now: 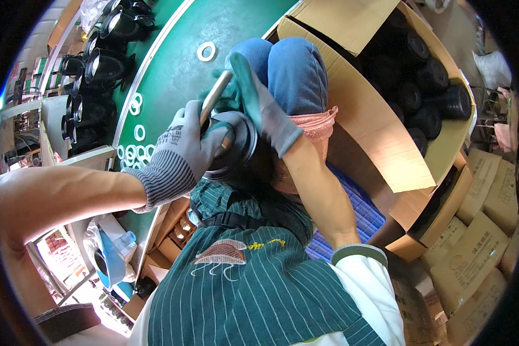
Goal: The person assembles black kettles by inserting stainless steel inner cylinders into the kettle bodies and securing them with a metal rod. The person handles the kettles one at a time, places them on a green workbench, and repeats the process.
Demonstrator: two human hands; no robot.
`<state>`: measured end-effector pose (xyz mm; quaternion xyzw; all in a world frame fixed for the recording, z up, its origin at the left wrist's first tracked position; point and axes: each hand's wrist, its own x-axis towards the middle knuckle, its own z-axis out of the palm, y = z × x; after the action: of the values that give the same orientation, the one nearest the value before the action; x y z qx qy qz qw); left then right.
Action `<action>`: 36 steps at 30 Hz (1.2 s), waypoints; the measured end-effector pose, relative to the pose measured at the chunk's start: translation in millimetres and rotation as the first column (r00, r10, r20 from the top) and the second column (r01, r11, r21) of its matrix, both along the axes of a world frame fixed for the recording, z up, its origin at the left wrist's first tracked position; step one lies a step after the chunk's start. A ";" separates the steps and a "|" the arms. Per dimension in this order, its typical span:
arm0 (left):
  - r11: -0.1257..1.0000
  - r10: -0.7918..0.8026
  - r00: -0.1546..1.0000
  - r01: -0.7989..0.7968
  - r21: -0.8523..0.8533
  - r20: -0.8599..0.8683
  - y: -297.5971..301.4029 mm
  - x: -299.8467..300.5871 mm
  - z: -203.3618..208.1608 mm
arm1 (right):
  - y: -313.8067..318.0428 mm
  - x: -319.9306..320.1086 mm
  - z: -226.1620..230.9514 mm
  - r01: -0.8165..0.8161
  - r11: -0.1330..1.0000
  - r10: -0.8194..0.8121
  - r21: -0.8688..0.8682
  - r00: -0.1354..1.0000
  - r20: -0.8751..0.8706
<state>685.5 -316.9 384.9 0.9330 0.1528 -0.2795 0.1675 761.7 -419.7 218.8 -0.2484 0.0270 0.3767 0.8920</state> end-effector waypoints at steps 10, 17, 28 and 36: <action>0.985 -0.169 0.984 0.167 0.032 0.062 9.2 -7.9 -12.8 | 7.1 25.4 -2.8 -0.088 0.981 0.095 0.170 0.995 -0.031; 0.903 -0.376 0.919 0.393 -0.174 0.121 18.0 10.7 -8.8 | -19.2 11.4 -9.2 0.187 0.980 -0.201 0.074 0.929 0.311; 0.115 -0.783 0.060 0.992 0.048 0.619 85.5 46.0 -66.3 | -49.6 -100.3 76.3 0.541 0.834 -0.449 0.110 0.550 0.704; 0.526 -0.659 0.497 0.841 -0.126 0.564 87.9 50.8 -47.8 | -73.4 -80.2 66.0 0.507 0.736 0.026 -0.449 0.642 0.766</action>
<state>736.4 -229.0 337.0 0.8855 -0.3804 -0.1249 0.2357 681.5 -493.1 284.8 -0.6536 -0.1712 0.0818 0.7327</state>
